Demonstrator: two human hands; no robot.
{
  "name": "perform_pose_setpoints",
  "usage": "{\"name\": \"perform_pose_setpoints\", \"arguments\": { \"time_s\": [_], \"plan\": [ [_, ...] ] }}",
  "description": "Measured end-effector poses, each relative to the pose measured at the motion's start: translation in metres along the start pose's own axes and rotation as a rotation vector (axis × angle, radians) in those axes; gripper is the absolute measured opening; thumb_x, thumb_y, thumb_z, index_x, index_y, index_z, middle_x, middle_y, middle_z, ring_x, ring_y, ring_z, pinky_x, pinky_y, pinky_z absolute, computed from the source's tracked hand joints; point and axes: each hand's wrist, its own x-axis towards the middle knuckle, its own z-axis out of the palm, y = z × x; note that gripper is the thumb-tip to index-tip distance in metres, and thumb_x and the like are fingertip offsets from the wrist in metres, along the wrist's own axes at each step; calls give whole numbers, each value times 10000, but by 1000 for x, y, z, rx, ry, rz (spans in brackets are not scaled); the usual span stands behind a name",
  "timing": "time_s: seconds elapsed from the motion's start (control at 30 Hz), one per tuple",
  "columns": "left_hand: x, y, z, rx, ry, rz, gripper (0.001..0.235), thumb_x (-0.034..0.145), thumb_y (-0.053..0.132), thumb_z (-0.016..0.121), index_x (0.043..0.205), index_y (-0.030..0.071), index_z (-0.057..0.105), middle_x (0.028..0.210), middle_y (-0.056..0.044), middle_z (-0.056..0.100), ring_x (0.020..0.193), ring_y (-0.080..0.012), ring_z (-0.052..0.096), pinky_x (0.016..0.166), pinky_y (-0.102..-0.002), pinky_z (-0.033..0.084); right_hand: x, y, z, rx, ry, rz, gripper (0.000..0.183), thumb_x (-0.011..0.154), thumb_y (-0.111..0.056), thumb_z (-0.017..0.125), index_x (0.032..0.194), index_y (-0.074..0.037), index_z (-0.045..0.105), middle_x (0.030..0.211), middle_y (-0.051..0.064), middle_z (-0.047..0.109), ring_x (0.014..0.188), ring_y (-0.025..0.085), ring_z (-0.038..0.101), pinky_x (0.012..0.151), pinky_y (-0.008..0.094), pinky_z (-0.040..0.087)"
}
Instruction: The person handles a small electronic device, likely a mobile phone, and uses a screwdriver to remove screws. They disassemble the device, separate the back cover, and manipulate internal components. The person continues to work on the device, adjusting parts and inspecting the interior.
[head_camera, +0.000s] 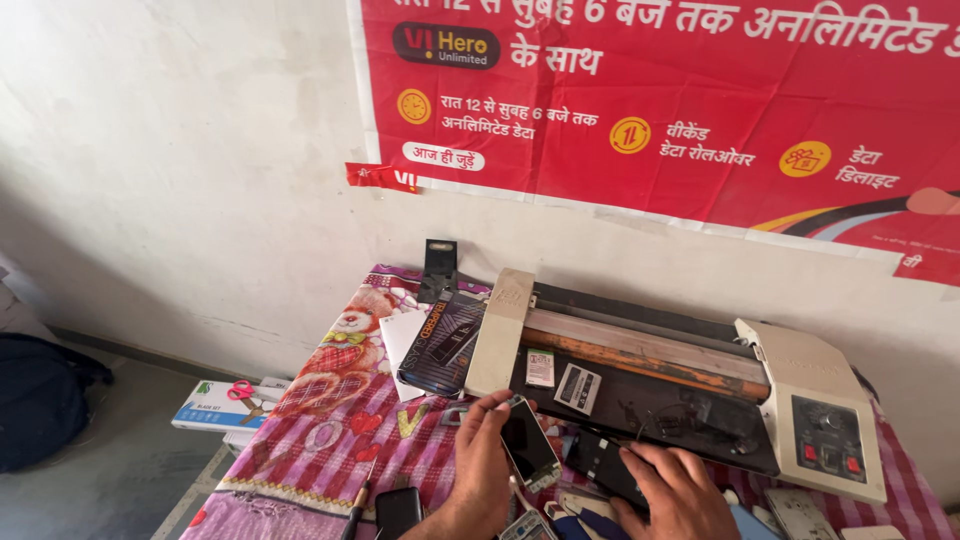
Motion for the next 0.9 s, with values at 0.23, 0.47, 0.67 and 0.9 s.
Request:
{"name": "perform_pose_setpoints", "arguments": {
  "time_s": [0.23,0.47,0.67,0.9],
  "plan": [
    [7,-18,-7,-137,-93,-32,375,1039,310,383,1290,59,504,1079,-228,701,946,-333,741,831,-482,637,0,7,1,129,3,60,788,794,-512,802,1502,-297,531,1400,-36,520,1342,193,477,1184,379,457],
    [15,-28,-12,-228,-106,18,533,1013,454,357,1287,30,526,1123,-239,713,1001,-355,746,886,-493,628,-5,13,5,345,218,52,785,702,-539,916,1410,-315,662,1221,10,647,1177,180,654,1115,395,507],
    [15,-42,-13,-264,-132,68,542,1002,454,379,1330,45,515,1155,-212,711,1052,-343,733,914,-476,603,8,36,51,818,414,-293,882,740,-464,858,1500,-171,518,1085,137,718,963,254,767,863,455,668],
    [16,-79,-17,-149,-139,131,642,977,498,435,1399,20,506,1205,-246,683,1177,-363,684,1011,-512,538,72,61,153,877,278,-633,767,991,-423,722,1561,-63,354,1354,298,667,1205,390,759,1045,563,615]
  ]
}}
